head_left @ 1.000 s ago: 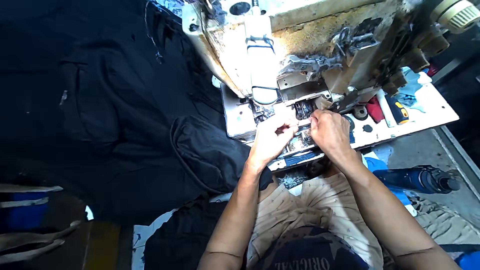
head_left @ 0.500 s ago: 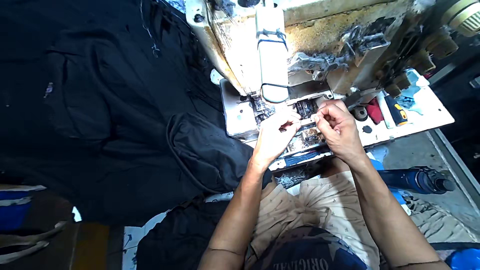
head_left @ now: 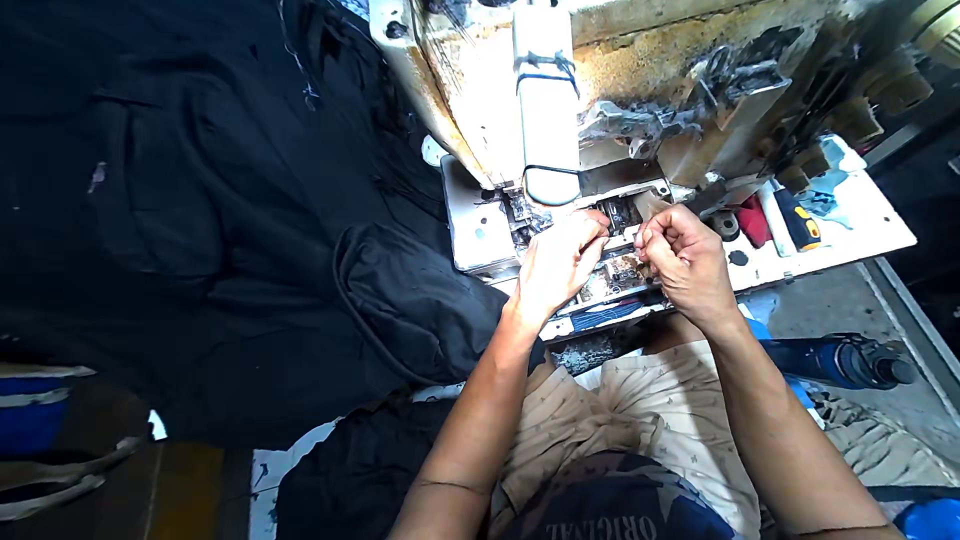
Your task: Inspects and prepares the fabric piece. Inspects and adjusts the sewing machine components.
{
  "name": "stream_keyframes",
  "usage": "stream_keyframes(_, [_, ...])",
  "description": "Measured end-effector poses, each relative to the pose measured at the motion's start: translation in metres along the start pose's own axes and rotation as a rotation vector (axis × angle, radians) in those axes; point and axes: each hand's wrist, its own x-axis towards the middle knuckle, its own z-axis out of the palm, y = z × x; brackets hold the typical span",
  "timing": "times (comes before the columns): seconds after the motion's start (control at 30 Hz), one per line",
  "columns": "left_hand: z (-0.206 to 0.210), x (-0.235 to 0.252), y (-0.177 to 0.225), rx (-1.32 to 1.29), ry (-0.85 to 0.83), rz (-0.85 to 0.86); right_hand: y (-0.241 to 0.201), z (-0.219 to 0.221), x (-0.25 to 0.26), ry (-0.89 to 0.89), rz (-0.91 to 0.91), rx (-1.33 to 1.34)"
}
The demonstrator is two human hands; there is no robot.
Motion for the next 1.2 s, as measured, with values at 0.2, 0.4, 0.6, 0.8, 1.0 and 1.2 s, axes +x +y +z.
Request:
stream_keyframes(0.2, [0.007,0.013,-0.012,0.030,-0.022,-0.028,-0.001,-0.004,-0.006,0.017,0.012,0.046])
stream_keyframes(0.4, [0.008,0.013,-0.013,0.031,-0.012,-0.018,0.003,-0.004,-0.007,0.052,-0.002,0.060])
stream_keyframes(0.6, [0.009,0.012,-0.012,0.039,-0.016,-0.021,0.006,-0.005,0.001,0.127,-0.183,-0.332])
stream_keyframes(0.8, [0.006,0.010,-0.012,0.020,-0.012,-0.020,0.002,0.003,0.009,0.089,-0.267,-0.686])
stream_keyframes(1.0, [-0.002,-0.001,-0.003,0.044,-0.021,-0.018,-0.003,0.001,0.025,-0.028,-0.201,-0.887])
stream_keyframes(1.2, [-0.005,-0.005,-0.001,0.006,-0.024,-0.039,-0.007,0.006,0.026,-0.117,-0.164,-1.062])
